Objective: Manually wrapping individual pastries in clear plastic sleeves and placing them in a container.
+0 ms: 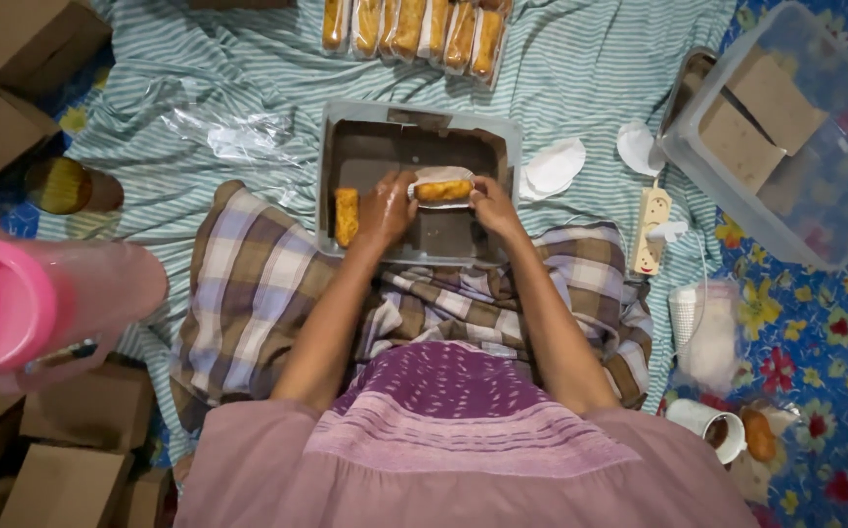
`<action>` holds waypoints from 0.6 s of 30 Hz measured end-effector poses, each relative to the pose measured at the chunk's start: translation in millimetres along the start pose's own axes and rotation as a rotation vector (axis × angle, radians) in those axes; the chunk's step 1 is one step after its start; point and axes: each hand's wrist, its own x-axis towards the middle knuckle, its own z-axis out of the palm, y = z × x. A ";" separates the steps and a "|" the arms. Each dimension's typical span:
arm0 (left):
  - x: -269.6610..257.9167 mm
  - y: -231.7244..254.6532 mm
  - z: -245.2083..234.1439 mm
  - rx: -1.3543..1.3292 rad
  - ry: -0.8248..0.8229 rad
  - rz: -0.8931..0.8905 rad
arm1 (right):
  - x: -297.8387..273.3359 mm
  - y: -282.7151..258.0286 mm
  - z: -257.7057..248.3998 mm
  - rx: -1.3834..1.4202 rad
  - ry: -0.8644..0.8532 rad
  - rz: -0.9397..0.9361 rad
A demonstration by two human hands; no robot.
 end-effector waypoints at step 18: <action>-49.2 78.2 76.4 -1.047 0.141 -0.045 | -101.5 -53.3 18.0 0.565 0.267 -0.232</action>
